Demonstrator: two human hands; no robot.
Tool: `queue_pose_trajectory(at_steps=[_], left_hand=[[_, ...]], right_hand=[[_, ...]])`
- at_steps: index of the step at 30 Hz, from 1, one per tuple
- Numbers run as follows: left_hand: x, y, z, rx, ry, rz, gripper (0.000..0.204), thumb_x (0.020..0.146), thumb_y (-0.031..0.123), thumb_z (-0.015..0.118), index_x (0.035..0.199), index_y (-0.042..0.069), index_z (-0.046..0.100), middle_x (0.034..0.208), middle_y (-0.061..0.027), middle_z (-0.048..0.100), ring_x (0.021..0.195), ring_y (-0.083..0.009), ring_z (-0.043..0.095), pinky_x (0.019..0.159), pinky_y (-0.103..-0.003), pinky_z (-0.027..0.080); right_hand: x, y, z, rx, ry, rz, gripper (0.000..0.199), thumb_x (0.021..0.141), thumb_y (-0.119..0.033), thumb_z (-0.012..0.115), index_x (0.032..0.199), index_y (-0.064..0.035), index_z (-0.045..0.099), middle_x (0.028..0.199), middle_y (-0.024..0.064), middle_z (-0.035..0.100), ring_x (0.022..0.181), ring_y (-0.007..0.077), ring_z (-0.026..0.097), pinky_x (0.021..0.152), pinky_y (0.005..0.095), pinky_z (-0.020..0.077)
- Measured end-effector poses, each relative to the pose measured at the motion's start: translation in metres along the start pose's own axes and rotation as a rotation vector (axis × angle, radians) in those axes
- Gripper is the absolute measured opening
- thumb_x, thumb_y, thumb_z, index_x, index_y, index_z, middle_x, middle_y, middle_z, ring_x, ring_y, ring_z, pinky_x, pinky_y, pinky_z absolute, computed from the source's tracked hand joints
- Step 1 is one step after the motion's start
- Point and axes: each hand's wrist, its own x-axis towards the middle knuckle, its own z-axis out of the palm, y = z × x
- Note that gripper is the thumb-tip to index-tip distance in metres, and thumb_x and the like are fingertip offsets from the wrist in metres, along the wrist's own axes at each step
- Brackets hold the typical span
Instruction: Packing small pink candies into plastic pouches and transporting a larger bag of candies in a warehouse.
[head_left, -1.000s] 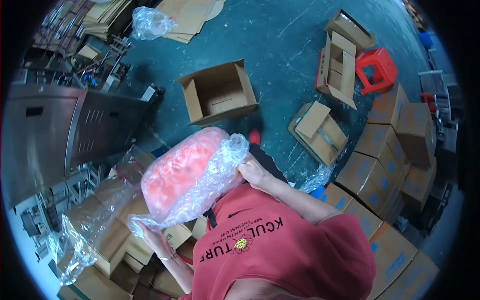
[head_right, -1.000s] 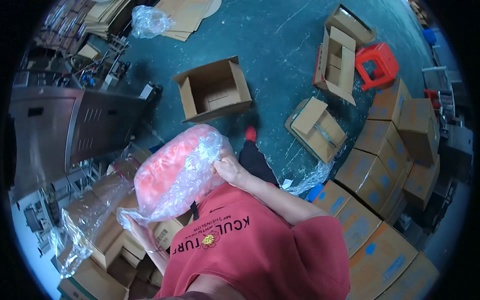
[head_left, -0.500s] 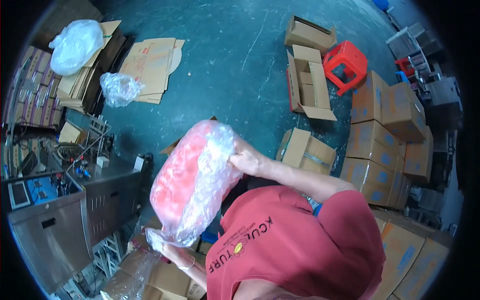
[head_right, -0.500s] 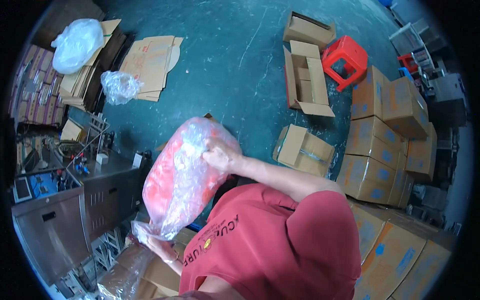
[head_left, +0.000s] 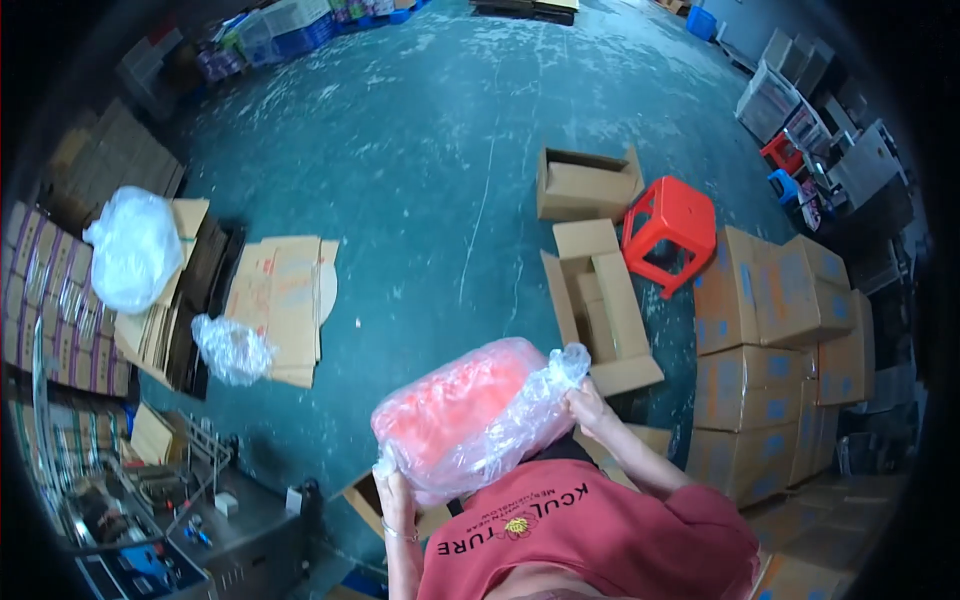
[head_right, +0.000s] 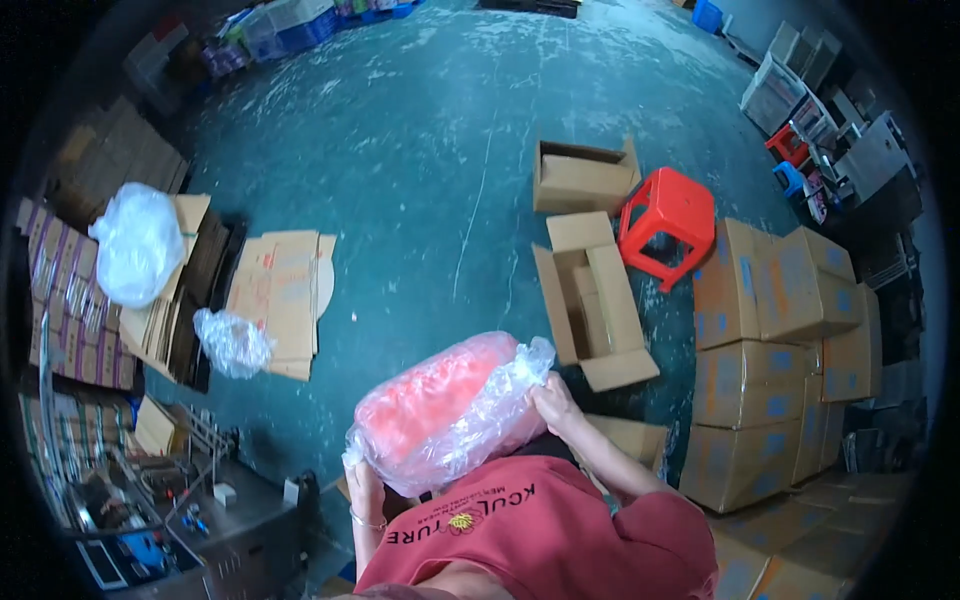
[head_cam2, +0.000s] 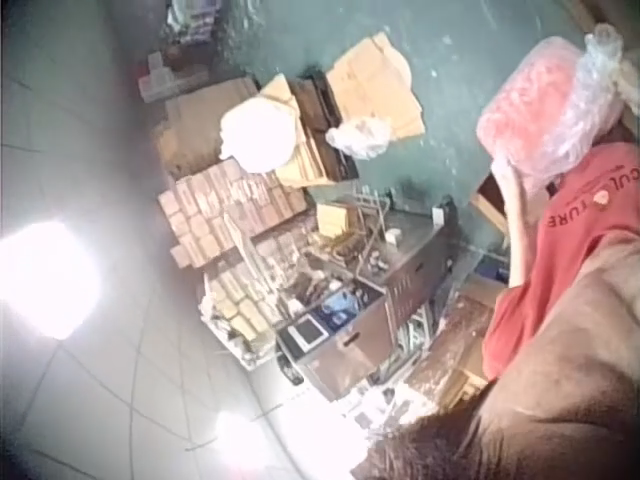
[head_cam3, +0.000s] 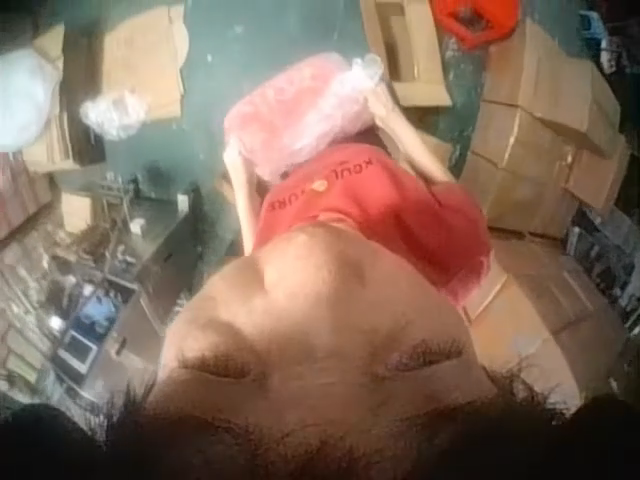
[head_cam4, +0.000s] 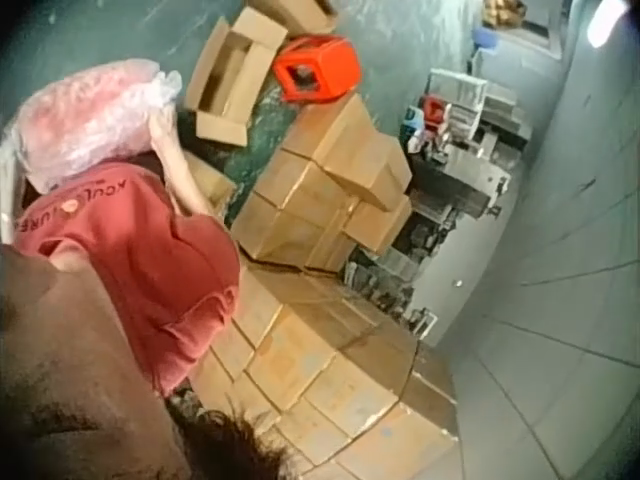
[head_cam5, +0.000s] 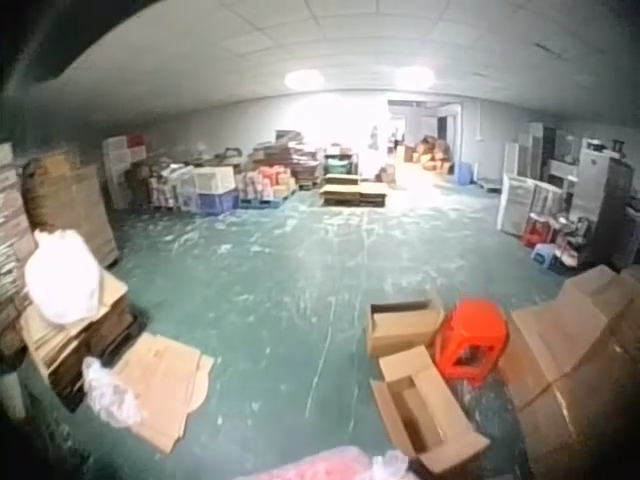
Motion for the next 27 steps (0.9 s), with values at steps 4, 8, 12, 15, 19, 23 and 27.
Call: queue_pose_trajectory(at_steps=[4,8,12,15,19,23,27], left_hand=[[0.095,0.020,0.065,-0.042,-0.068,-0.034,0.027,0.087,0.023,0.038,0.092,0.001,0.053,0.084,-0.0011,0.052,0.075,-0.0093,0.046,0.065,-0.024,0.038],[0.204,0.068,0.148,0.028,-0.052,-0.175,0.018,0.088,0.022,0.042,0.080,0.011,0.053,0.072,0.0055,0.045,0.064,-0.0044,0.039,0.054,-0.021,0.032],[0.311,0.071,0.206,0.061,-0.340,-0.020,0.033,0.089,0.031,0.039,0.080,0.003,0.055,0.067,0.0064,0.044,0.059,-0.0065,0.037,0.050,-0.025,0.032],[0.395,0.088,0.251,0.291,-0.423,0.111,0.035,0.089,0.029,0.038,0.095,-0.001,0.056,0.065,-0.0015,0.049,0.058,-0.0128,0.042,0.051,-0.029,0.035],[0.504,0.131,0.341,0.452,-0.657,0.282,0.032,0.088,0.023,0.038,0.100,-0.001,0.054,0.060,-0.0097,0.046,0.053,-0.0171,0.041,0.051,-0.032,0.036],[0.593,0.168,0.425,0.558,-0.953,0.133,0.034,0.087,0.019,0.038,0.115,0.001,0.047,0.072,-0.0088,0.050,0.062,-0.0160,0.045,0.058,-0.030,0.039],[0.680,0.151,0.496,0.231,-0.984,0.401,0.037,0.085,0.020,0.037,0.115,0.001,0.047,0.090,-0.0045,0.054,0.076,-0.0122,0.049,0.068,-0.027,0.040]], right_hand=[[0.097,-0.077,-0.025,-0.111,-0.028,-0.095,0.023,0.070,0.000,0.037,0.089,-0.0070,0.048,0.062,-0.0020,0.046,0.053,0.0062,0.042,0.045,0.0205,0.0320],[0.191,-0.159,-0.040,-0.257,-0.049,-0.263,0.023,0.069,0.001,0.038,0.085,-0.0063,0.051,0.066,-0.0033,0.046,0.056,0.0049,0.041,0.049,0.0196,0.0309],[0.235,-0.235,-0.044,-0.266,0.029,-0.272,0.017,0.069,-0.002,0.040,0.077,-0.0023,0.055,0.063,-0.0009,0.049,0.058,0.0078,0.044,0.050,0.0235,0.0338],[0.272,-0.271,-0.036,-0.077,0.161,-0.219,0.031,0.068,0.000,0.040,0.096,-0.0007,0.053,0.077,0.0011,0.052,0.068,0.0085,0.047,0.060,0.0231,0.0390],[0.337,-0.299,-0.060,-0.176,0.198,-0.346,0.030,0.074,-0.005,0.041,0.102,0.0001,0.050,0.081,0.0016,0.053,0.071,0.0100,0.049,0.062,0.0243,0.0398],[0.409,-0.343,-0.057,-0.001,0.279,-0.187,0.027,0.072,-0.005,0.041,0.097,-0.0022,0.052,0.077,0.0000,0.051,0.064,0.0066,0.045,0.054,0.0220,0.0359],[0.499,-0.388,-0.075,-0.019,0.335,-0.075,0.025,0.069,-0.005,0.042,0.092,-0.0044,0.053,0.071,0.0007,0.050,0.058,0.0074,0.044,0.049,0.0222,0.0339]])
